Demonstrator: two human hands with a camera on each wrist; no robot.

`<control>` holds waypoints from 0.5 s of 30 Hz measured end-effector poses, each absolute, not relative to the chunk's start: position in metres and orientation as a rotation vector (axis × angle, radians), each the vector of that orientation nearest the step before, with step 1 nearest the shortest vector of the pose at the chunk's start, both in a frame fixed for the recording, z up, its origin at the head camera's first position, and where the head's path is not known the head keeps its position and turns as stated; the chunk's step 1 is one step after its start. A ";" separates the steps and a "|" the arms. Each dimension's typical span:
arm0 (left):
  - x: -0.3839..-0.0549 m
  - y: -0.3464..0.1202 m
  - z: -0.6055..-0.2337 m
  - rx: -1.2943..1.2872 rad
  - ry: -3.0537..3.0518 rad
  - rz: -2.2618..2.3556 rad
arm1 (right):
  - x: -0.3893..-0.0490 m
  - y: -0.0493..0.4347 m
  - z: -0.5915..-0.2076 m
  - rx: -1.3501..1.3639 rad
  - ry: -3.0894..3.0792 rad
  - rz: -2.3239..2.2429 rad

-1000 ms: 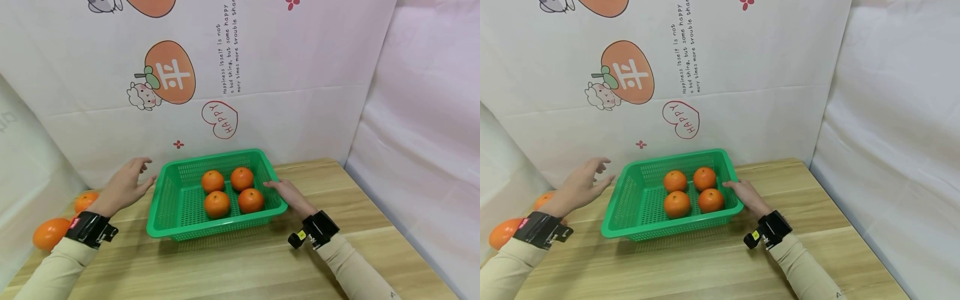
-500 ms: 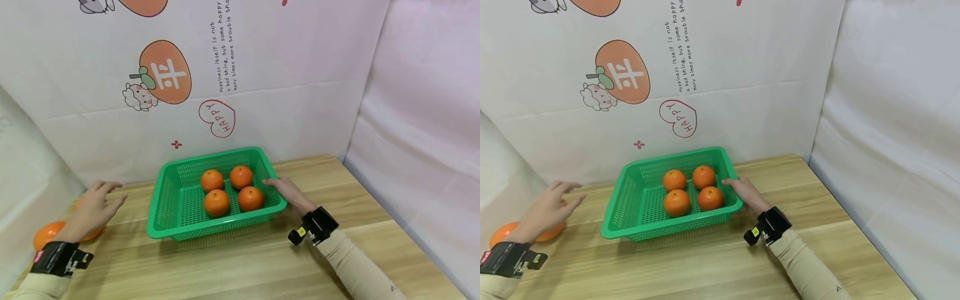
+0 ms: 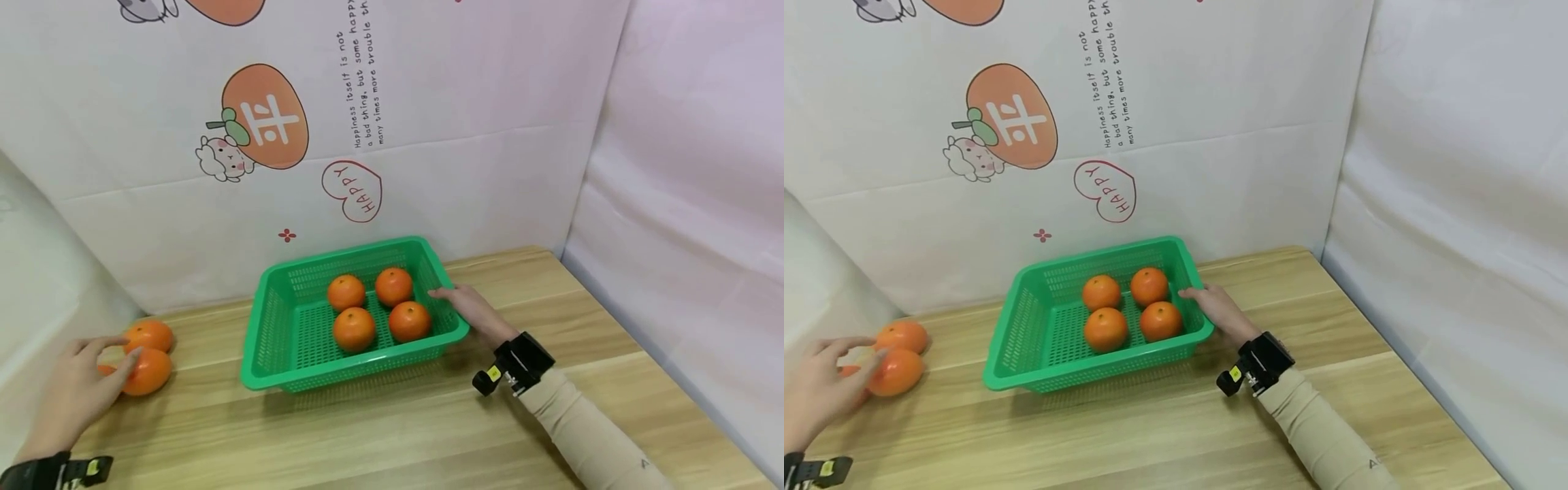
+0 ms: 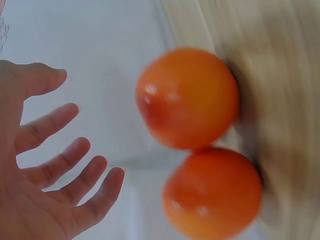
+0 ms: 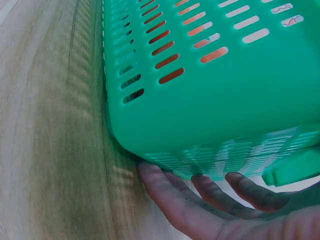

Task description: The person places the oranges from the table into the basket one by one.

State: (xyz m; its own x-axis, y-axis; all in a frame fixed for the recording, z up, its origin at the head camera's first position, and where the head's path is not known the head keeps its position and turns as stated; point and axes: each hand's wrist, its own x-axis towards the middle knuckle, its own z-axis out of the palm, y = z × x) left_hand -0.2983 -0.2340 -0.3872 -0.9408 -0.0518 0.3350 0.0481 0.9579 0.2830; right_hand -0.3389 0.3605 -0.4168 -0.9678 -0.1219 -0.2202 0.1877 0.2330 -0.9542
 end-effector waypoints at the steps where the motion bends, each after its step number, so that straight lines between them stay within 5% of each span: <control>1: -0.296 -0.236 -0.388 0.034 -2.767 -0.410 | -0.338 0.361 -0.417 0.058 2.261 -1.801; 15: -0.297 -0.263 -0.401 -0.009 -2.805 -0.400 | -0.337 0.359 -0.418 0.075 2.316 -1.745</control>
State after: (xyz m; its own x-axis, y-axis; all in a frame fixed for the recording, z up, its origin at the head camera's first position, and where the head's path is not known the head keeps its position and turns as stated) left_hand -0.2970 -0.2632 -0.4011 -0.9528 -0.0365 0.3015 0.0492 0.9611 0.2720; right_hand -0.3367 0.3590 -0.4179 -0.9698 -0.1028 -0.2211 0.1842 0.2852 -0.9406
